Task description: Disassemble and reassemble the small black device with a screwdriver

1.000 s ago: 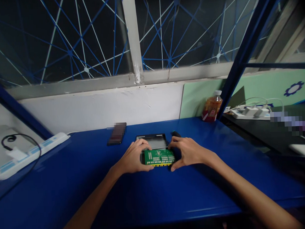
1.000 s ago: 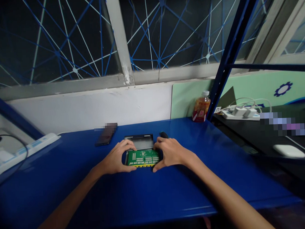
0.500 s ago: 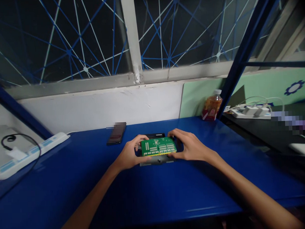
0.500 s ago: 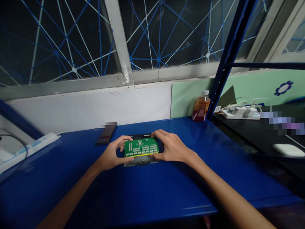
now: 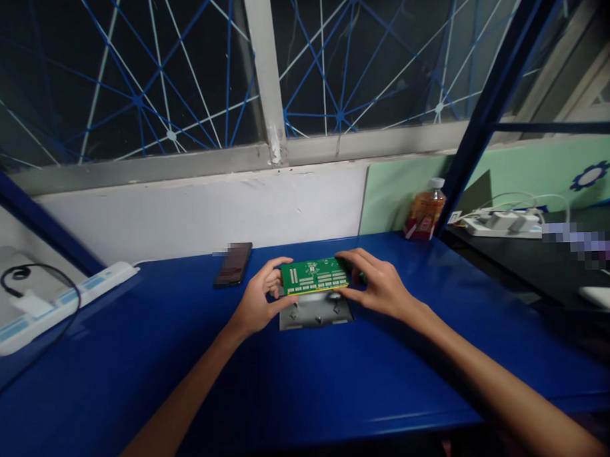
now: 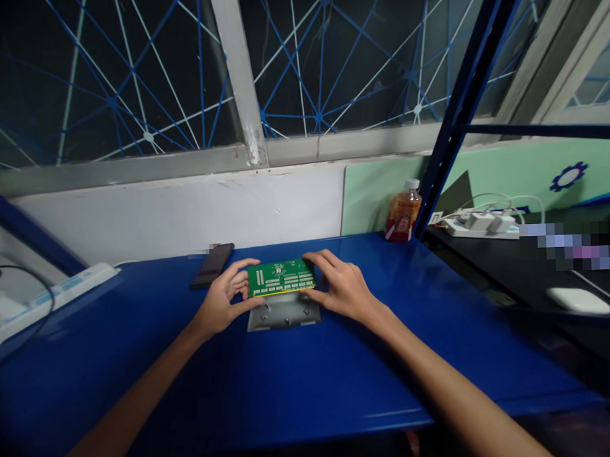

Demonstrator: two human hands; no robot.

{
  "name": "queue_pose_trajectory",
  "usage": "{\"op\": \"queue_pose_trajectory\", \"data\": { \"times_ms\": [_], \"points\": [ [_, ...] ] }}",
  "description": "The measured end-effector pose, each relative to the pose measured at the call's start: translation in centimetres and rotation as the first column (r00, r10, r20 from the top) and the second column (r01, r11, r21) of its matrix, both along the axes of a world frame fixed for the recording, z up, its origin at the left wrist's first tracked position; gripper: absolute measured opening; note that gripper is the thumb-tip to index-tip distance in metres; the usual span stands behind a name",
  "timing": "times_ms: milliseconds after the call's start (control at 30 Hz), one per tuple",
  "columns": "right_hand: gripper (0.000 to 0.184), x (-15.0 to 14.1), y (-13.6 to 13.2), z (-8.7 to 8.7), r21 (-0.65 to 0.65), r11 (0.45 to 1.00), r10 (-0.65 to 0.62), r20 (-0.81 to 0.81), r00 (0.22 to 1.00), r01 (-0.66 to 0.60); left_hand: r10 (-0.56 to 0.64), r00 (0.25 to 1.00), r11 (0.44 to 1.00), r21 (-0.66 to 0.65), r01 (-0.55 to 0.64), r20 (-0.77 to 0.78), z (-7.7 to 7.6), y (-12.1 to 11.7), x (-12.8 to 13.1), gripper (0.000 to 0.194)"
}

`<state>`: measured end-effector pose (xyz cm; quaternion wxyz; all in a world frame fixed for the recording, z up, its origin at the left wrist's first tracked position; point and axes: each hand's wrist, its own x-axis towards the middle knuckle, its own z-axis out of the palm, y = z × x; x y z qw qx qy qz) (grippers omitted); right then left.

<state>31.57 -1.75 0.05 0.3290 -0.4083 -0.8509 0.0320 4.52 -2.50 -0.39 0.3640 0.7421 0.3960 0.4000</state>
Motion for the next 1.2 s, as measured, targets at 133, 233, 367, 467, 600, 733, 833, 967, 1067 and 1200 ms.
{"op": "queue_pose_trajectory", "data": {
  "times_ms": [133, 233, 367, 467, 600, 733, 833, 967, 1067, 1200],
  "points": [
    [0.049, 0.01, 0.1, -0.3, 0.037, 0.999, -0.004, -0.014, 1.0, 0.005, -0.013, 0.99, 0.999, -0.045, 0.02, 0.14, -0.55, 0.28, 0.07, 0.064],
    [0.048, 0.05, 0.21, -0.45, 0.068, 0.998, -0.012, -0.025, 1.0, 0.014, -0.011, 0.969, 0.996, -0.08, 0.031, 0.245, -0.78, 0.34, 0.23, 0.067],
    [0.048, 0.11, 0.22, -0.47, 0.095, 0.995, -0.037, -0.038, 0.999, 0.041, 0.001, 0.948, 0.993, -0.108, 0.036, 0.317, -0.6, 0.11, 0.4, 0.073],
    [0.048, 0.13, 0.21, -0.47, 0.114, 0.992, -0.045, -0.059, 0.997, 0.052, -0.004, 0.938, 0.994, -0.103, 0.042, 0.348, -0.4, -0.07, 0.43, 0.073],
    [0.049, 0.11, 0.29, -0.57, 0.121, 0.991, -0.048, -0.075, 0.996, 0.057, 0.0, 0.933, 0.995, -0.092, 0.036, 0.361, -0.38, -0.12, 0.44, 0.069],
    [0.049, 0.01, 0.33, -0.55, 0.109, 0.993, -0.028, -0.138, 0.99, 0.043, 0.006, 0.929, 0.996, -0.088, 0.029, 0.371, -0.62, 0.06, 0.46, 0.071],
    [0.048, -0.05, 0.3, -0.36, 0.069, 0.998, 0.002, -0.21, 0.978, 0.013, 0.019, 0.925, 0.994, -0.105, 0.023, 0.379, -0.8, 0.21, 0.41, 0.075],
    [0.046, -0.15, 0.17, -0.02, 0.017, 1.0, 0.008, -0.277, 0.961, -0.003, 0.044, 0.935, 0.993, -0.118, -0.003, 0.353, -0.76, 0.28, 0.27, 0.077],
    [0.044, -0.29, 0.07, 0.17, -0.016, 1.0, -0.014, -0.304, 0.953, 0.009, 0.069, 0.944, 0.993, -0.116, -0.033, 0.323, -0.62, 0.32, 0.15, 0.077],
    [0.045, -0.48, 0.12, 0.21, -0.126, 0.992, -0.058, -0.367, 0.929, 0.012, 0.13, 0.953, 0.989, -0.108, -0.104, 0.275, -0.44, 0.36, 0.03, 0.075]
  ]
}}
